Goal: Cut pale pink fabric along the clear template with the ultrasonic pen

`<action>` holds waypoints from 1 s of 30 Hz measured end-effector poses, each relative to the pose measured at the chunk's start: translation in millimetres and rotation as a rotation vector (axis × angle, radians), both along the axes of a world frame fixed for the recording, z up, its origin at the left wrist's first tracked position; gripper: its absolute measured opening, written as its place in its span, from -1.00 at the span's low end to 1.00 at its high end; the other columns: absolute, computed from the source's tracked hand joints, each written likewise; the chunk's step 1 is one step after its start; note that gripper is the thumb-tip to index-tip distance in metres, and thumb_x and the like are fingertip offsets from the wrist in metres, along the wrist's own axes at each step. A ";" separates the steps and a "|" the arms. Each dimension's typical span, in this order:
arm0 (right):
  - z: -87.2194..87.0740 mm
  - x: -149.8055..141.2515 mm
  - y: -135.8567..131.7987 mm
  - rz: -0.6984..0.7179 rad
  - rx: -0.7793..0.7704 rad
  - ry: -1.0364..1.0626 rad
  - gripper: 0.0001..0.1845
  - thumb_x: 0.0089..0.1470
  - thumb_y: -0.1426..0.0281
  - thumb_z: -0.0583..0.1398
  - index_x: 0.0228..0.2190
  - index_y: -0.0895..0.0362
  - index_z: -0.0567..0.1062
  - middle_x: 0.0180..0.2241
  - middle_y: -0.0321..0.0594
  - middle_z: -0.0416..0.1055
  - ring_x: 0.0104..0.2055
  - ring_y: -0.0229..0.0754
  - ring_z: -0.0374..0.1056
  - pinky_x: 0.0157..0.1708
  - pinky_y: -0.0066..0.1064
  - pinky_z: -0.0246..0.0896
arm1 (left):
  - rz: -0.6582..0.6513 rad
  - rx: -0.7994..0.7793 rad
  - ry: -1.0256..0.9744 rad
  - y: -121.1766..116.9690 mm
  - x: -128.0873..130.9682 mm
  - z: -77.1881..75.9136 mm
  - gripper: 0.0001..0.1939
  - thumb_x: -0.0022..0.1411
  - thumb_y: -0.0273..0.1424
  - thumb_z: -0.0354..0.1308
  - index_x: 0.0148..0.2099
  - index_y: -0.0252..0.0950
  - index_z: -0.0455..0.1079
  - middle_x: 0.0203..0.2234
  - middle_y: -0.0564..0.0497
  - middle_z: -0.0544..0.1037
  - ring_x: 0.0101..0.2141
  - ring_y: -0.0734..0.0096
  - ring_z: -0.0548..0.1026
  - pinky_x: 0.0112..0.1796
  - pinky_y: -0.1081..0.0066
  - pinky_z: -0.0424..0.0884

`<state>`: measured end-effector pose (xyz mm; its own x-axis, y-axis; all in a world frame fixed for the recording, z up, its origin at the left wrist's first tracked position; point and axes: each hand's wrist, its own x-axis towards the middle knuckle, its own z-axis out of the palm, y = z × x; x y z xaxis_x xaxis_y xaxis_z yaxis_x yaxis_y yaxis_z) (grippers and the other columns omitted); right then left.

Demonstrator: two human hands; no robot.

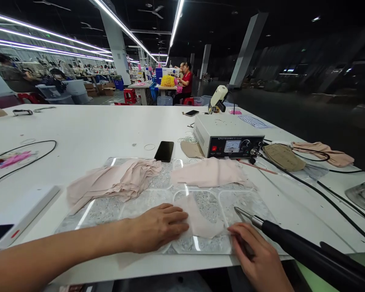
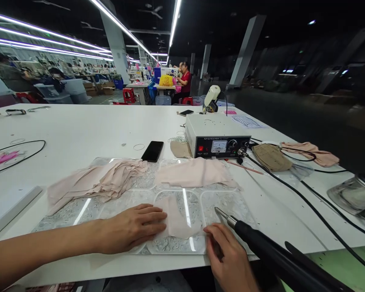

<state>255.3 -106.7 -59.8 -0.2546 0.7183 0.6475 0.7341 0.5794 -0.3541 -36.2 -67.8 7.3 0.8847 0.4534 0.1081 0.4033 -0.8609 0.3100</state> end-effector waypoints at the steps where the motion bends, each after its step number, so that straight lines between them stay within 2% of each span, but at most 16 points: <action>1: 1.2 1.2 -2.1 -0.002 -0.025 0.005 -0.83 0.18 0.42 0.11 -0.18 0.02 0.43 -0.28 -0.20 0.49 -0.26 -0.20 0.50 -0.32 -0.47 0.44 | 0.001 -0.002 -0.017 3.8 2.6 -2.0 -0.65 0.45 -0.42 -0.11 0.17 -0.29 0.37 0.07 -0.22 0.46 0.06 0.11 0.44 0.11 0.18 0.31; 5: 12.5 -5.6 0.4 0.006 -0.116 -0.081 -0.65 0.13 0.41 0.15 -0.02 0.00 0.42 -0.12 -0.15 0.47 -0.11 -0.14 0.48 -0.18 -0.37 0.46 | -0.045 0.019 -0.036 16.9 10.3 -6.8 -0.62 0.45 -0.42 -0.10 0.23 -0.30 0.30 0.18 -0.21 0.36 0.17 0.07 0.34 0.18 0.14 0.24; 7: 19.8 -11.4 5.1 0.038 -0.179 -0.134 -0.74 0.10 0.44 0.14 -0.14 0.02 0.46 -0.08 -0.13 0.45 -0.07 -0.11 0.46 -0.16 -0.33 0.45 | -0.041 0.022 0.007 21.3 12.2 -10.8 -0.62 0.45 -0.39 -0.06 0.24 -0.27 0.29 0.22 -0.18 0.30 0.22 0.04 0.27 0.21 0.10 0.19; 10: 27.4 -13.0 7.3 0.130 -0.256 -0.132 -0.87 0.09 0.52 0.10 -0.40 0.05 0.39 -0.18 -0.17 0.47 -0.16 -0.19 0.48 -0.24 -0.40 0.45 | 0.019 0.018 0.052 22.2 9.7 -19.7 -0.59 0.46 -0.36 -0.05 0.29 -0.23 0.24 0.27 -0.13 0.23 0.27 0.03 0.17 0.24 0.06 0.14; 13: 26.7 -3.4 2.0 0.179 -0.208 -0.072 -0.84 0.09 0.55 0.08 -0.43 0.05 0.34 -0.32 -0.22 0.46 -0.29 -0.25 0.48 -0.31 -0.48 0.43 | 0.070 0.034 0.055 18.0 4.3 -27.3 -0.57 0.46 -0.38 -0.07 0.32 -0.25 0.19 0.29 -0.14 0.19 0.29 0.02 0.11 0.24 0.02 0.13; 16: 20.6 7.9 -3.9 0.154 -0.136 -0.038 -0.85 0.12 0.53 0.08 -0.40 0.04 0.37 -0.34 -0.22 0.47 -0.30 -0.24 0.48 -0.34 -0.51 0.43 | 0.068 0.055 0.035 14.7 2.4 -30.3 -0.57 0.46 -0.39 -0.07 0.32 -0.28 0.20 0.28 -0.17 0.20 0.29 0.00 0.12 0.22 0.02 0.17; 18: 16.8 10.5 -4.7 0.118 -0.097 -0.036 -0.85 0.13 0.50 0.11 -0.28 0.03 0.42 -0.28 -0.19 0.49 -0.24 -0.21 0.50 -0.28 -0.48 0.45 | 0.061 0.062 0.011 14.5 3.1 -30.6 -0.58 0.46 -0.39 -0.08 0.30 -0.28 0.22 0.27 -0.18 0.23 0.28 -0.02 0.15 0.21 0.01 0.20; 21: 15.0 5.8 -0.6 0.086 -0.081 -0.084 -0.66 0.14 0.47 0.12 -0.03 0.02 0.42 -0.16 -0.16 0.50 -0.14 -0.17 0.49 -0.18 -0.42 0.45 | 0.059 0.077 0.009 15.3 3.8 -31.2 -0.59 0.46 -0.38 -0.09 0.28 -0.30 0.25 0.25 -0.21 0.26 0.26 -0.06 0.18 0.19 0.00 0.22; 23: 16.2 1.4 3.1 0.113 -0.130 -0.125 -0.67 0.15 0.50 0.10 -0.07 0.00 0.46 -0.18 -0.17 0.49 -0.14 -0.18 0.49 -0.20 -0.42 0.44 | 0.062 0.085 0.006 15.4 3.1 -31.3 -0.59 0.46 -0.39 -0.08 0.28 -0.30 0.25 0.25 -0.20 0.26 0.26 -0.05 0.18 0.20 0.02 0.22; 26: 16.8 1.0 4.4 0.117 -0.144 -0.090 -0.75 0.16 0.52 0.06 -0.27 0.02 0.50 -0.26 -0.18 0.49 -0.22 -0.20 0.50 -0.27 -0.45 0.45 | 0.074 0.087 -0.004 15.0 2.1 -28.2 -0.60 0.46 -0.38 -0.07 0.28 -0.27 0.25 0.24 -0.19 0.28 0.25 -0.04 0.20 0.19 0.03 0.23; 28: 14.8 4.4 0.9 0.055 -0.067 -0.031 -0.78 0.16 0.49 0.09 -0.24 0.04 0.50 -0.26 -0.17 0.50 -0.23 -0.19 0.50 -0.28 -0.47 0.45 | 0.070 0.088 0.009 14.8 4.0 -22.9 -0.61 0.46 -0.39 -0.07 0.26 -0.29 0.28 0.22 -0.20 0.30 0.24 -0.05 0.22 0.18 0.02 0.23; 30: 11.4 7.2 -5.1 0.017 0.003 -0.018 -0.75 0.16 0.47 0.12 -0.13 0.04 0.50 -0.22 -0.16 0.51 -0.18 -0.18 0.50 -0.23 -0.46 0.45 | 0.027 0.079 0.008 15.0 9.4 -16.5 -0.62 0.46 -0.40 -0.09 0.23 -0.33 0.29 0.21 -0.21 0.32 0.23 -0.03 0.25 0.19 0.03 0.21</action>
<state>262.4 -111.7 -48.4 -0.2786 0.7119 0.6446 0.7305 0.5928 -0.3390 -26.8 -52.9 -9.2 0.8731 0.4677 0.1375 0.4293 -0.8713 0.2377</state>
